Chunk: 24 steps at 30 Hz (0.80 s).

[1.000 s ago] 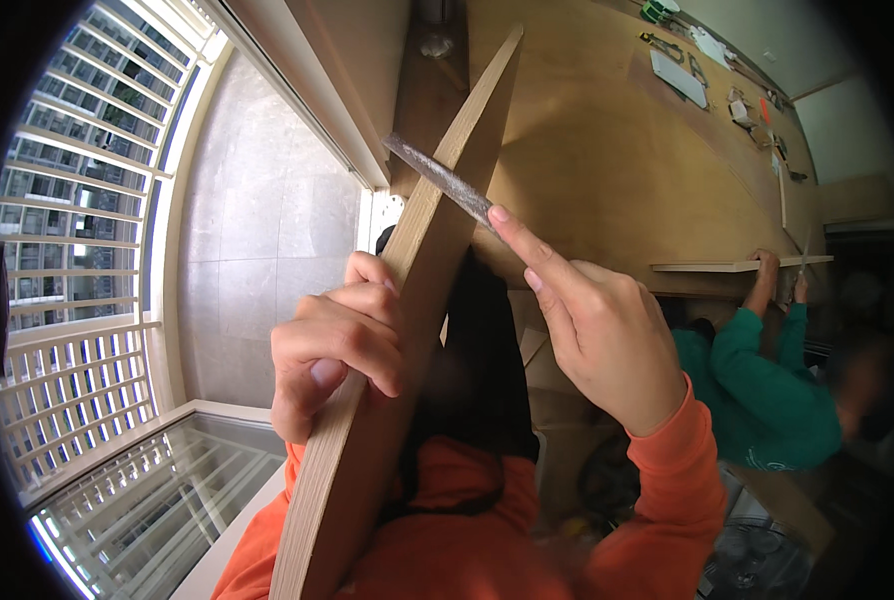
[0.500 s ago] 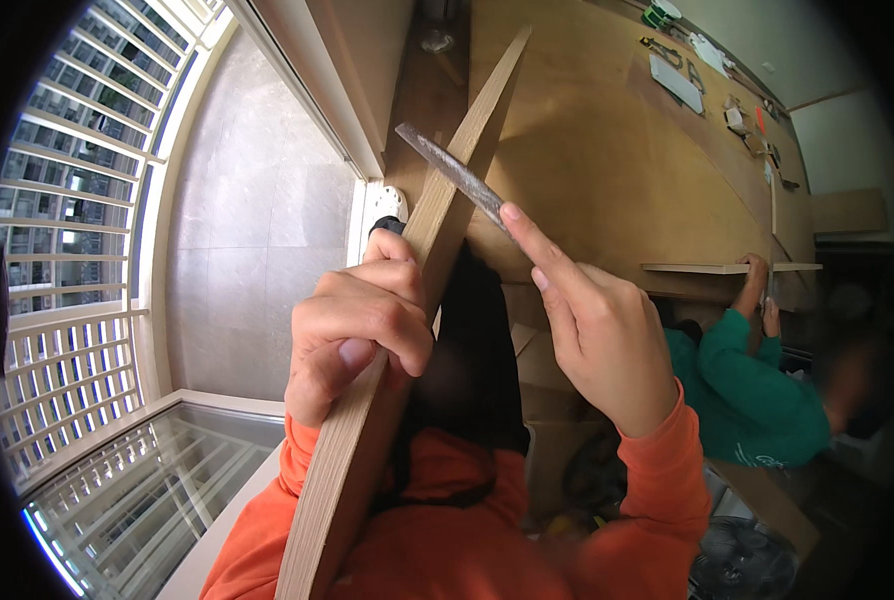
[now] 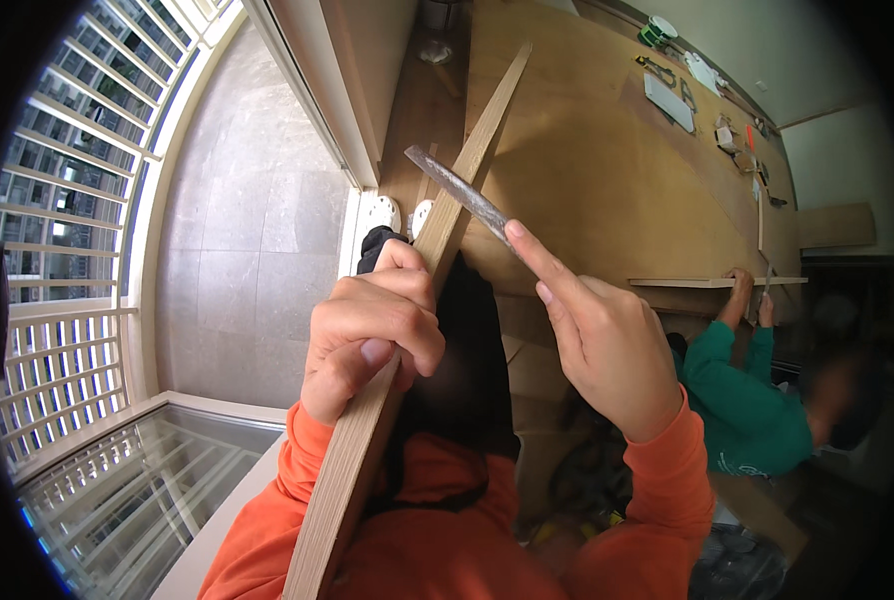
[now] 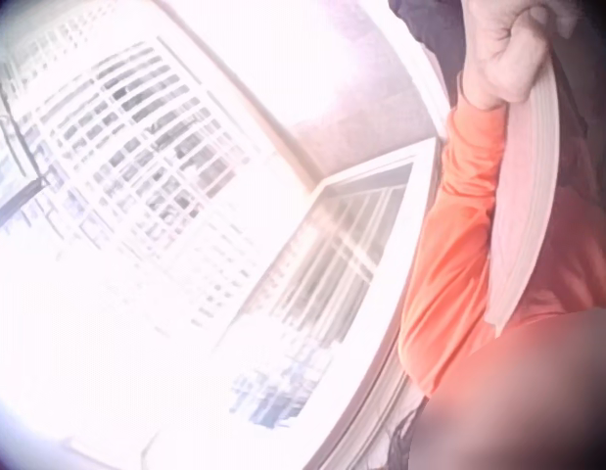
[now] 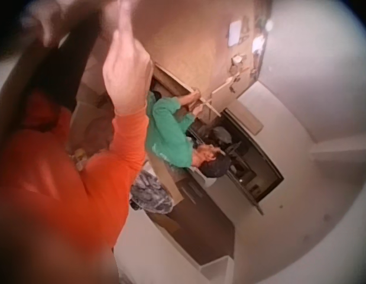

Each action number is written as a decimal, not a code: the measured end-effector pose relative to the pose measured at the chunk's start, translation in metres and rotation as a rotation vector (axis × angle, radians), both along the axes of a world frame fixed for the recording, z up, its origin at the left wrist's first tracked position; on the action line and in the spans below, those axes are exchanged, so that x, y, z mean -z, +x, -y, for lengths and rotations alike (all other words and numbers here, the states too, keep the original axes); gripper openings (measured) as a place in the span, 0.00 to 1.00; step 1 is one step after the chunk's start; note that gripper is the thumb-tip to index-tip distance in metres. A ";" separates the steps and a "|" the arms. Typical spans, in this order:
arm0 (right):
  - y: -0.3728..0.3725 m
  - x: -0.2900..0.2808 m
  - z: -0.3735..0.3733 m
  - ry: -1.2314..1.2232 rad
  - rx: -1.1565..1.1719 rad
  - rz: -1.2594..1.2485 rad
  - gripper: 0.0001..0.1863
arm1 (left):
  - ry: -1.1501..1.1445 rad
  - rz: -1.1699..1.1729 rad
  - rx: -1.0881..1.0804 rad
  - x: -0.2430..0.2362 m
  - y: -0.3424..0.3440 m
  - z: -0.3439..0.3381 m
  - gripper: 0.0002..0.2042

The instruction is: The person files a wooden plank with a metal file, then places it on a workbench. They use a utility knife to cut a piece of plywood along a straight edge. Another person in a green shirt works nearby on a separate piece of wood.

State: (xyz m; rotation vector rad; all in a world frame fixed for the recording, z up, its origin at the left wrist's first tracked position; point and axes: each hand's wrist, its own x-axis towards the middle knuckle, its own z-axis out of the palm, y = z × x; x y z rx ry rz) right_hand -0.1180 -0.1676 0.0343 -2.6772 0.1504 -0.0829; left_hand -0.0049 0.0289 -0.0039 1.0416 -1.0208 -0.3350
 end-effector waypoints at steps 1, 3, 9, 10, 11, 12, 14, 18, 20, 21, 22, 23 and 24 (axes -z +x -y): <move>0.000 0.001 0.000 0.013 -0.021 0.056 0.28 | 0.005 0.009 0.008 0.000 -0.001 0.000 0.06; -0.001 0.002 -0.001 0.033 -0.003 0.042 0.28 | 0.010 0.007 0.017 0.000 -0.001 0.000 0.06; 0.000 0.009 0.002 0.096 -0.015 0.061 0.28 | 0.011 0.008 -0.006 0.000 0.000 -0.001 0.06; -0.001 0.010 0.001 0.086 -0.018 0.063 0.28 | 0.016 0.019 -0.004 0.001 0.001 -0.001 0.06; 0.003 0.013 0.005 0.101 -0.060 0.121 0.28 | 0.024 0.011 0.001 0.001 -0.001 0.001 0.06; 0.002 0.013 0.004 0.114 0.018 0.052 0.28 | 0.014 0.017 0.009 0.001 -0.002 0.003 0.06; 0.006 0.017 0.007 0.179 0.079 0.064 0.27 | -0.004 0.009 0.001 0.001 -0.002 0.003 0.06; -0.005 0.019 -0.005 0.204 -0.048 0.194 0.27 | -0.015 -0.004 -0.029 0.003 0.000 -0.001 0.07; -0.007 0.019 -0.007 0.177 0.005 0.141 0.26 | -0.026 0.010 -0.031 0.004 -0.002 0.002 0.07; -0.005 0.021 -0.005 0.182 0.024 0.126 0.26 | -0.026 0.013 -0.026 0.004 -0.003 0.003 0.07; -0.003 0.022 -0.005 0.180 -0.017 0.205 0.26 | -0.023 0.033 -0.031 0.004 -0.005 0.004 0.07; 0.000 0.024 -0.002 0.195 0.041 0.140 0.26 | -0.014 0.053 -0.025 0.004 -0.006 0.006 0.07; 0.008 0.029 0.002 0.200 0.052 0.160 0.25 | 0.002 0.060 -0.017 0.004 -0.008 0.007 0.07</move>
